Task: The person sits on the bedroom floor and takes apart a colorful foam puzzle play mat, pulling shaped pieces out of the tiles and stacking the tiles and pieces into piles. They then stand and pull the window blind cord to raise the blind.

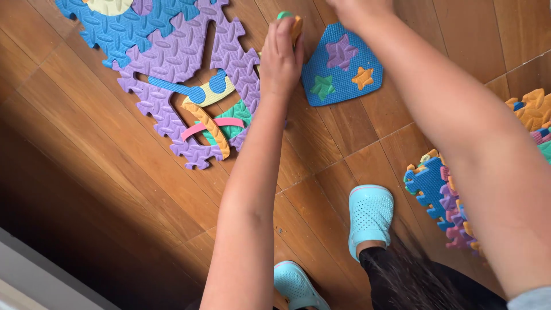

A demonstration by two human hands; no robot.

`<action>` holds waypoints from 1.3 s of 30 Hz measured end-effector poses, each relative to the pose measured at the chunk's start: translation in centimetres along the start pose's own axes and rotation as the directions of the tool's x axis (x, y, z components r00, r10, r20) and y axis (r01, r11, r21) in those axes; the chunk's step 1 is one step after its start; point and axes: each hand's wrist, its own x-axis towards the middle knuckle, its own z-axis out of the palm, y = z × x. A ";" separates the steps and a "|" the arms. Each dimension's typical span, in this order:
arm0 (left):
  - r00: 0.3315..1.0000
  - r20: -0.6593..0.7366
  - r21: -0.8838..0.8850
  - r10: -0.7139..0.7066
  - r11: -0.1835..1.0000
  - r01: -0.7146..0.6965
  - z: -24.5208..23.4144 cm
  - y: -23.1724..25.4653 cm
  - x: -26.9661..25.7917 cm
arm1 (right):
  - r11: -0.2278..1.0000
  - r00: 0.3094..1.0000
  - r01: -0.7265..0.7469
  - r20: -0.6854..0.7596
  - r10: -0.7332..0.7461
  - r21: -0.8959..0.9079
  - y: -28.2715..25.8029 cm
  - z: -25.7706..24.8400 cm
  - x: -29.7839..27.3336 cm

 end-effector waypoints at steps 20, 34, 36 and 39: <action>0.974 0.191 0.433 -0.121 0.901 0.027 -1.8 -0.3 -6.2 | 0.964 0.980 -0.097 -0.144 0.136 0.246 -0.6 1.1 -10.8; 0.803 0.592 0.436 0.078 0.807 -0.399 -3.4 -3.4 -0.8 | 0.929 0.873 0.116 -0.481 0.074 0.353 4.3 -15.2 -30.8; 0.790 0.612 0.437 0.038 0.816 -0.378 -3.4 -2.7 -0.4 | 0.949 0.618 0.307 -0.774 -0.136 0.078 7.9 -15.4 -34.5; 0.826 0.554 0.386 0.099 0.849 -0.360 -2.9 -0.6 0.1 | 0.904 0.700 0.340 -0.712 -0.060 0.258 11.5 -14.9 -39.6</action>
